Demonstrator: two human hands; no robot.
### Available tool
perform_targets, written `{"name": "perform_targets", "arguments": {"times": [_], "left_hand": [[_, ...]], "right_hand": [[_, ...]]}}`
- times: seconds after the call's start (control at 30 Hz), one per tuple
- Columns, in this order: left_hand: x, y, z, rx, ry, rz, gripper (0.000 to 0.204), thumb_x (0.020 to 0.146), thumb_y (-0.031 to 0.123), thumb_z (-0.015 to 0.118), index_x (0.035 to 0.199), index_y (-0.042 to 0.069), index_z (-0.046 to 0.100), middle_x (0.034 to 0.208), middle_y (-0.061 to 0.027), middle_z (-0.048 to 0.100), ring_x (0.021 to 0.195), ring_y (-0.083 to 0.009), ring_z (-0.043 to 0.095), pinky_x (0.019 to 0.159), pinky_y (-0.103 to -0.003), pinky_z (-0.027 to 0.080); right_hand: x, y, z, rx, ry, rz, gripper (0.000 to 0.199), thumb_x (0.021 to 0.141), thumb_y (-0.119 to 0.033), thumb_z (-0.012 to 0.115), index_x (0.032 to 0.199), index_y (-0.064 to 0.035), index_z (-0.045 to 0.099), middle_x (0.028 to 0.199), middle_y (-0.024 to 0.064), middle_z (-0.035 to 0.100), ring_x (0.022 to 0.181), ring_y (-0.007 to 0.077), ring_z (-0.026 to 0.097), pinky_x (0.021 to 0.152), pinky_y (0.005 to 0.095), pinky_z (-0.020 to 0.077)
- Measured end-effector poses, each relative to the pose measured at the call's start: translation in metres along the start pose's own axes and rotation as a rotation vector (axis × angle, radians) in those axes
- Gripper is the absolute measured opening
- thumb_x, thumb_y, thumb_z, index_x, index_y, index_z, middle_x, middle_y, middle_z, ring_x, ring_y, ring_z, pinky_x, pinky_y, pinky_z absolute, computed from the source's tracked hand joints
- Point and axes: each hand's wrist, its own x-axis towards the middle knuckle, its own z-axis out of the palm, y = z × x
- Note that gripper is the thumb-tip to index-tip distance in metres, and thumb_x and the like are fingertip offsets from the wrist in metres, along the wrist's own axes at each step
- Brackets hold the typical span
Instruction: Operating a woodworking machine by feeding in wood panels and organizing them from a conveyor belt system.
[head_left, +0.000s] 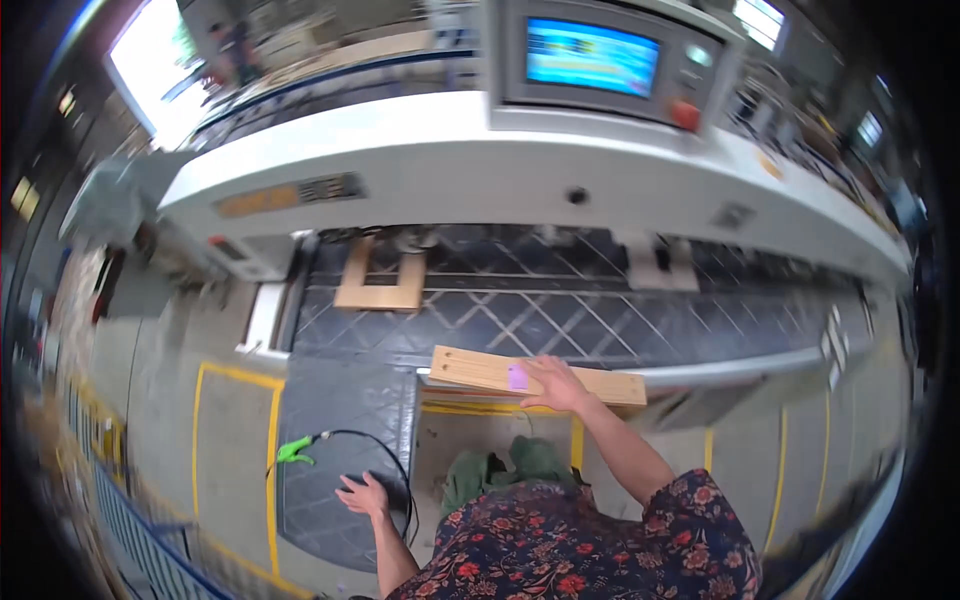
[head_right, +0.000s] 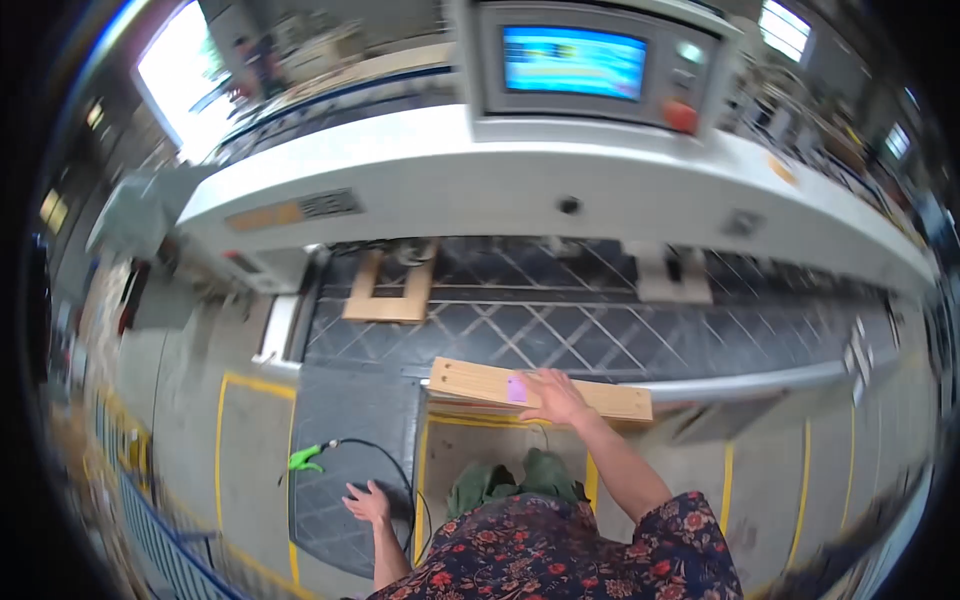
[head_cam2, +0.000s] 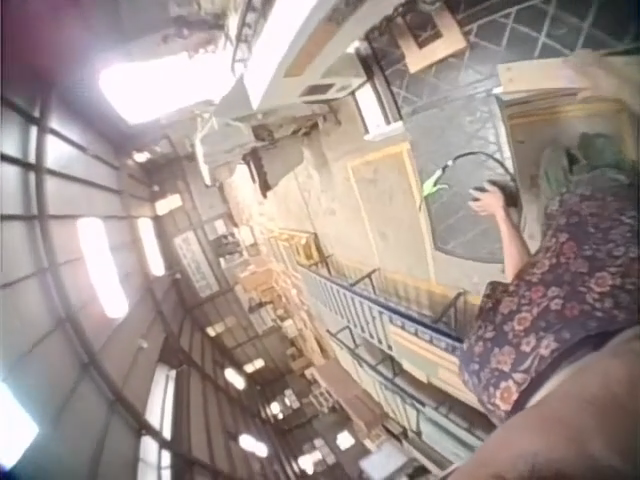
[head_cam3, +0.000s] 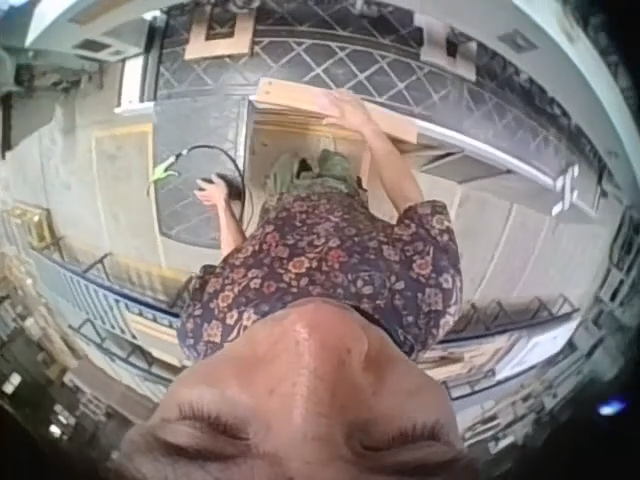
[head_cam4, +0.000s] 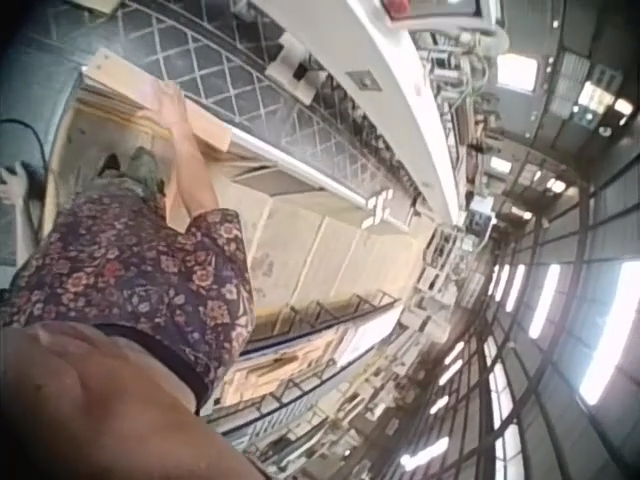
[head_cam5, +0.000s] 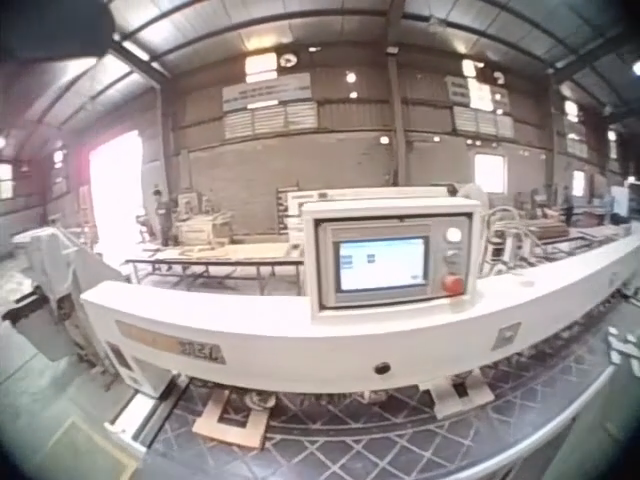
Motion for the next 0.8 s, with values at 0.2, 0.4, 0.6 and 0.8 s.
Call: {"name": "perform_targets", "arguments": {"times": [0.2,0.4,0.6,0.8], "left_hand": [[0.005,-0.026,-0.003,-0.005,0.160,-0.225,0.071,0.092,0.044,0.057,0.151,0.015,0.030,0.154,-0.0289,0.018,0.143,-0.0431,0.018,0.113,-0.058,0.019],[0.017,-0.044,-0.008,-0.071,0.226,-0.383,0.067,0.095,0.039,0.049,0.152,0.009,0.028,0.157,-0.0279,0.014,0.147,-0.0397,0.008,0.117,-0.057,0.005],[0.016,-0.029,-0.012,-0.008,0.335,-0.387,0.063,0.096,0.037,0.044,0.150,0.008,0.031,0.157,-0.0250,0.019,0.148,-0.0372,0.010,0.119,-0.054,0.001],[0.024,-0.023,-0.018,-0.063,0.357,-0.347,0.063,0.093,0.038,0.048,0.147,0.006,0.036,0.155,-0.0260,0.022,0.147,-0.0378,0.014,0.119,-0.055,0.002]], "right_hand": [[0.089,0.023,0.017,-0.121,-0.063,-0.067,0.093,0.064,-0.048,0.083,0.144,-0.0192,0.046,0.138,0.0194,0.045,0.128,0.0380,0.041,0.110,0.0475,0.0301],[0.103,-0.006,0.023,-0.149,0.033,-0.159,0.086,0.065,-0.048,0.081,0.136,-0.0086,0.052,0.130,0.0227,0.050,0.122,0.0415,0.045,0.105,0.0494,0.0344],[0.117,0.018,0.054,-0.144,0.230,0.057,0.062,0.087,-0.035,0.064,0.134,0.0028,0.049,0.142,0.0245,0.041,0.130,0.0420,0.038,0.110,0.0494,0.0286],[0.140,0.030,0.084,-0.603,0.258,0.485,0.056,0.098,-0.039,0.042,0.135,0.0028,0.050,0.142,0.0250,0.044,0.135,0.0365,0.038,0.107,0.0483,0.0333]]}}
